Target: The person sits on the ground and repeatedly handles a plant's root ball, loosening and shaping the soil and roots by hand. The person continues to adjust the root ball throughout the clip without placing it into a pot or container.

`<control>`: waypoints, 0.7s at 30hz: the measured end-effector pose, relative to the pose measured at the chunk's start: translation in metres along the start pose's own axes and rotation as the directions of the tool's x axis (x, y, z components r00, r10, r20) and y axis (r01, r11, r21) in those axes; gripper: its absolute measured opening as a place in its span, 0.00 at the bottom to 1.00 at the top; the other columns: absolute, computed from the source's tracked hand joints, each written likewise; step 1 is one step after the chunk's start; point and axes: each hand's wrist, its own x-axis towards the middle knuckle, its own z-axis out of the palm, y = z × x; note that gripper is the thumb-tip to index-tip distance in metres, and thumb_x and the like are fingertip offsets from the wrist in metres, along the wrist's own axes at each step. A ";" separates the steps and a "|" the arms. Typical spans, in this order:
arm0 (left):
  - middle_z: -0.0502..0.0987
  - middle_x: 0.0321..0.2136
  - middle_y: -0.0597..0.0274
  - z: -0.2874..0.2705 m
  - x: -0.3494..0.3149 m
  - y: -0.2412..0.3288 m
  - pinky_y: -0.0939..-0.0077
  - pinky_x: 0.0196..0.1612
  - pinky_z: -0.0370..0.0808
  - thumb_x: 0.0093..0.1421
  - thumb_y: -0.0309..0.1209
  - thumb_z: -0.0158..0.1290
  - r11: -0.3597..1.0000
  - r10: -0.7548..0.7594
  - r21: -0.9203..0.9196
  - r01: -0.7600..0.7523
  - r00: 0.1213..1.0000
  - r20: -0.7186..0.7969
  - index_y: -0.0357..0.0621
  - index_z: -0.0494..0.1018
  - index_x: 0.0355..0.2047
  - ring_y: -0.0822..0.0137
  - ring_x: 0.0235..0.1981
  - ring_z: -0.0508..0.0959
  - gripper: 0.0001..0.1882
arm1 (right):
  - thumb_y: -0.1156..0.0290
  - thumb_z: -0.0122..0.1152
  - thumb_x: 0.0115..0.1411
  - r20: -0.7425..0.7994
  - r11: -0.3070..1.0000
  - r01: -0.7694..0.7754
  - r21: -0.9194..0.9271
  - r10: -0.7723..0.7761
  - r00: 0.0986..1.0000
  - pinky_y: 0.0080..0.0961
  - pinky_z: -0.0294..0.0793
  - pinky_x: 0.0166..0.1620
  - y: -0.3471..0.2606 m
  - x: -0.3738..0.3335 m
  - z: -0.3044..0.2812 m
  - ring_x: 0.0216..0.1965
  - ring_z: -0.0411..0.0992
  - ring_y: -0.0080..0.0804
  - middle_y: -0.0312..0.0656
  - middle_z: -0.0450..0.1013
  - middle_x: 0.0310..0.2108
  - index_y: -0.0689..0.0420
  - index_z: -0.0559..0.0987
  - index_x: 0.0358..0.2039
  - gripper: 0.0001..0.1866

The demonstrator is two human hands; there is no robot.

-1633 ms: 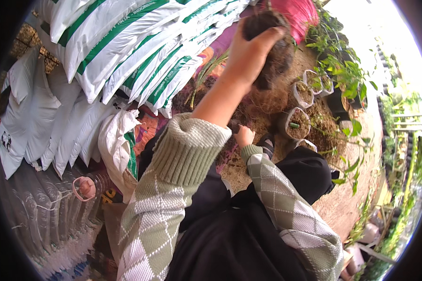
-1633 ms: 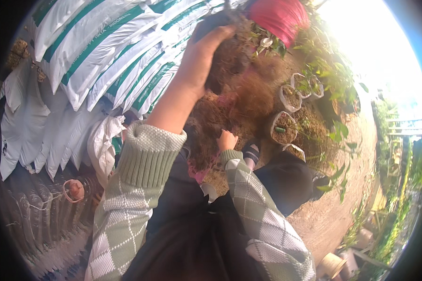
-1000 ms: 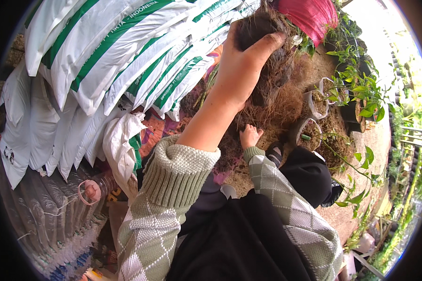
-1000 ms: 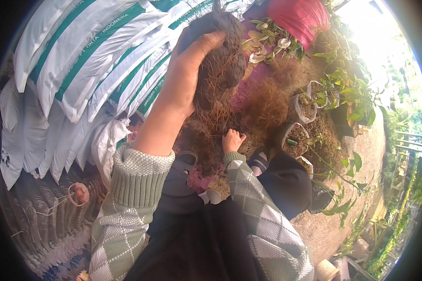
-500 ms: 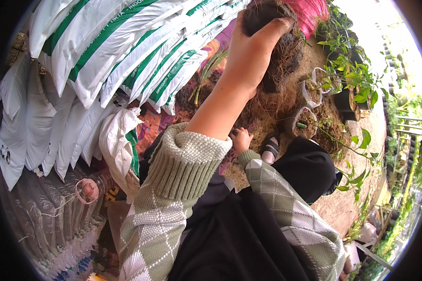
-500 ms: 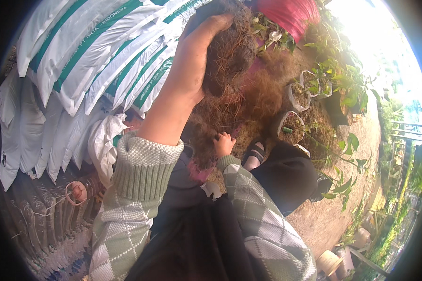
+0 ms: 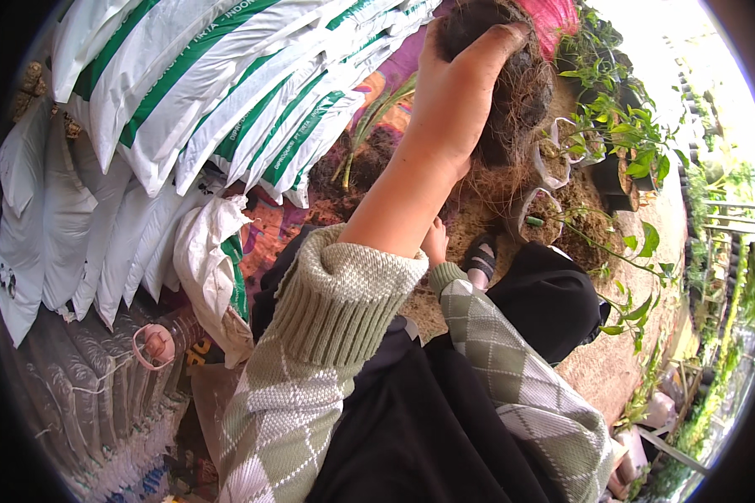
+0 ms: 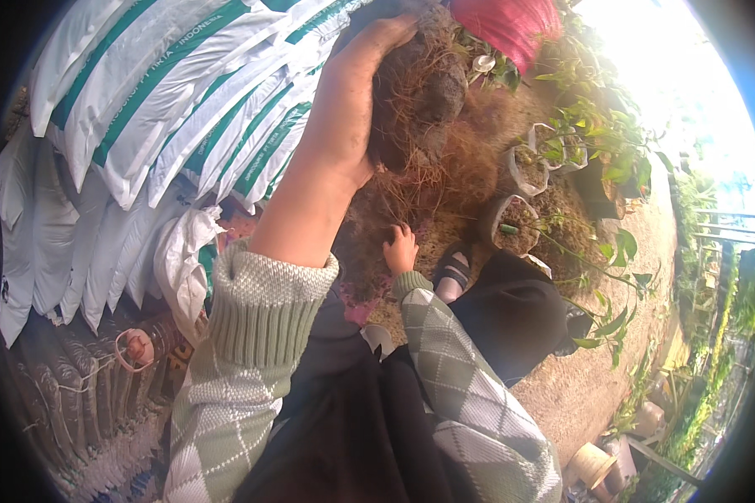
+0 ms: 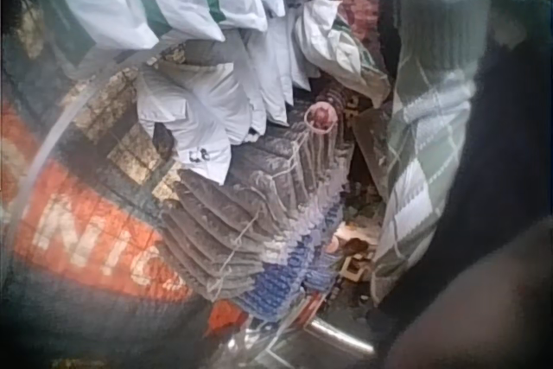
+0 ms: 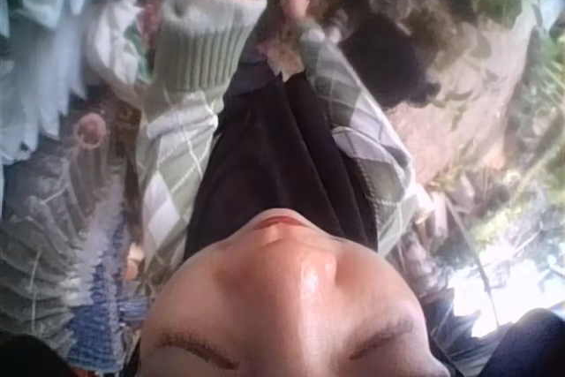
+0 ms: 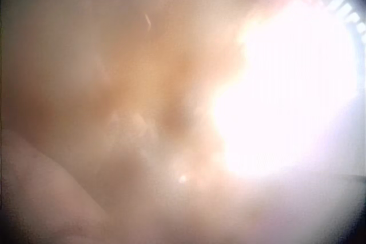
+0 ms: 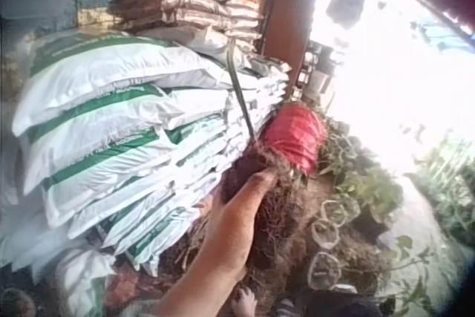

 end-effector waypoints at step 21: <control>0.78 0.35 0.64 -0.002 -0.023 0.024 0.77 0.38 0.75 0.62 0.34 0.52 0.982 -0.186 -0.032 0.187 0.982 0.013 0.42 0.74 0.45 0.72 0.34 0.78 0.13 | 0.72 0.68 0.47 0.002 0.978 0.021 -0.207 -0.021 1.000 0.49 0.73 0.42 -0.052 -0.016 -0.039 0.44 0.72 0.49 0.48 0.66 0.48 0.57 0.73 0.42 0.21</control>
